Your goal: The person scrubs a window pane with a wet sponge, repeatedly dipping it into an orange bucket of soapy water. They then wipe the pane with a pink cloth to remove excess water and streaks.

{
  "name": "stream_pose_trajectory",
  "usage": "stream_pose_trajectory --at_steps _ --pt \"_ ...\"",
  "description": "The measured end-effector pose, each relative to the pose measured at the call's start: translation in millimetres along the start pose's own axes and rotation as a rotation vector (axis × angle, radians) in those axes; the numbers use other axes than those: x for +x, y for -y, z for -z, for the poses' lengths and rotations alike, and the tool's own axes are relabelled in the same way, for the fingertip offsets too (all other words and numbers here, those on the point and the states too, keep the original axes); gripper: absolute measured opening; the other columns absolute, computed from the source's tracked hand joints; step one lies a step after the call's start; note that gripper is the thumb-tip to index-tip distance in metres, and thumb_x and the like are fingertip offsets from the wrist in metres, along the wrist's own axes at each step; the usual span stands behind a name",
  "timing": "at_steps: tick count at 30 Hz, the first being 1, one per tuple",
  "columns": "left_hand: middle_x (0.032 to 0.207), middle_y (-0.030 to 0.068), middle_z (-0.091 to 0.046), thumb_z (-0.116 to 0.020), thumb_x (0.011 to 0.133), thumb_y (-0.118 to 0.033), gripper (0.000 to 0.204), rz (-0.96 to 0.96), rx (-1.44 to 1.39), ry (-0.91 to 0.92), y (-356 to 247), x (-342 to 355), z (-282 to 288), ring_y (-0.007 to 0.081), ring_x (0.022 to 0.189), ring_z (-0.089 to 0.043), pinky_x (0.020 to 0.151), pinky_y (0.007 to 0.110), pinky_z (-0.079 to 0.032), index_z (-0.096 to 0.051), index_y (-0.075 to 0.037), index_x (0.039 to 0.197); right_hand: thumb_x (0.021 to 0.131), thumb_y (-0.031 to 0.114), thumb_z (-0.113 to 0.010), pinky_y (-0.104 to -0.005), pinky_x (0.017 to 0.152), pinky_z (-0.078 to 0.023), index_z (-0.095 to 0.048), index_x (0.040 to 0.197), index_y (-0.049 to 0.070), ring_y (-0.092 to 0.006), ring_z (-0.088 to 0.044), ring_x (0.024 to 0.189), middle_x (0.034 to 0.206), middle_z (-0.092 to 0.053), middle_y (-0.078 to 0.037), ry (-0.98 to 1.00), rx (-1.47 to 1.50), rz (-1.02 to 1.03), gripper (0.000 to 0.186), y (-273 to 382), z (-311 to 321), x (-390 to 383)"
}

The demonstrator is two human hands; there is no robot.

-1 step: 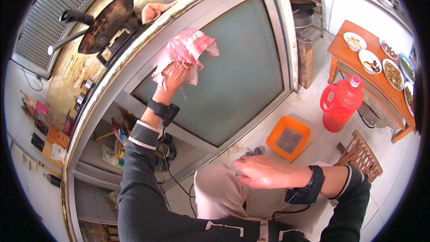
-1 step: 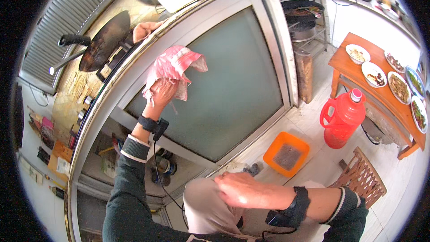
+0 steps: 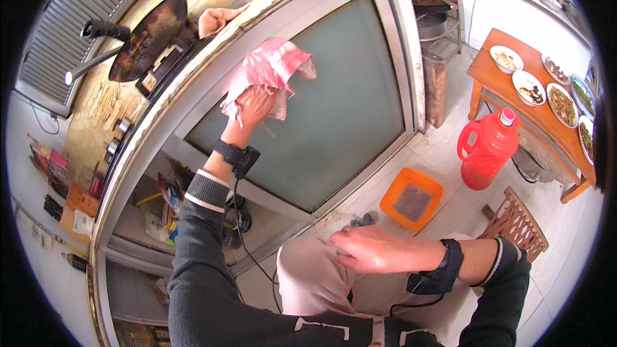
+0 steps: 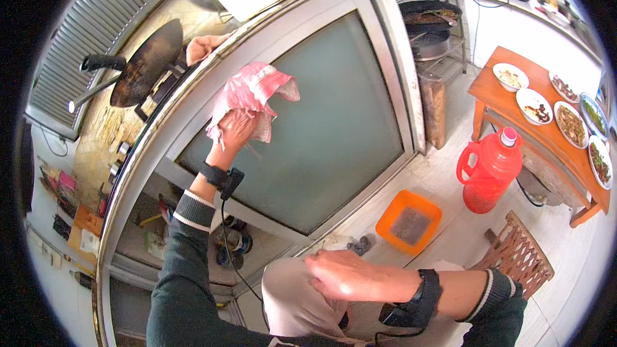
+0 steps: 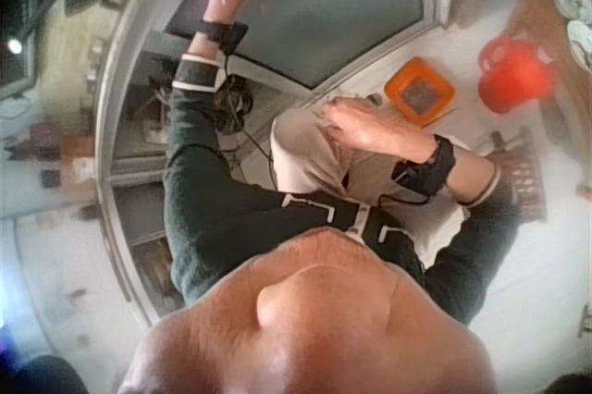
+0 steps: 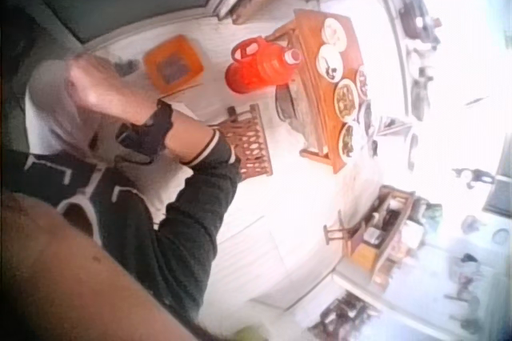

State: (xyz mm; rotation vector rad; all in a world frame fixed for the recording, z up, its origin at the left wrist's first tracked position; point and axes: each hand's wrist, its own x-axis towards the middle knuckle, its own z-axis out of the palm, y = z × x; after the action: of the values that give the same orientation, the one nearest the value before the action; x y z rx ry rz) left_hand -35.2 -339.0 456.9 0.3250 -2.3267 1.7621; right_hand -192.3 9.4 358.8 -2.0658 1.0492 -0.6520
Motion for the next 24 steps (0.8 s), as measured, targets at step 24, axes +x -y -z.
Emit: stream_pose_trajectory --at_steps 24 --pt "0.132 0.0188 -0.055 -0.049 0.088 -0.016 0.045 0.185 -0.324 -0.156 -104 286 -82 0.0320 0.118 -0.057 0.101 0.043 -0.044 -0.053 -0.003 0.131 0.085 0.018 -0.063 -0.0476 0.072 -0.051 -0.053 0.102 -0.004 -0.0416 -0.062 0.085 0.094 -0.060 -0.024 -0.181 0.058 -0.055 0.029 -50 38 -16"
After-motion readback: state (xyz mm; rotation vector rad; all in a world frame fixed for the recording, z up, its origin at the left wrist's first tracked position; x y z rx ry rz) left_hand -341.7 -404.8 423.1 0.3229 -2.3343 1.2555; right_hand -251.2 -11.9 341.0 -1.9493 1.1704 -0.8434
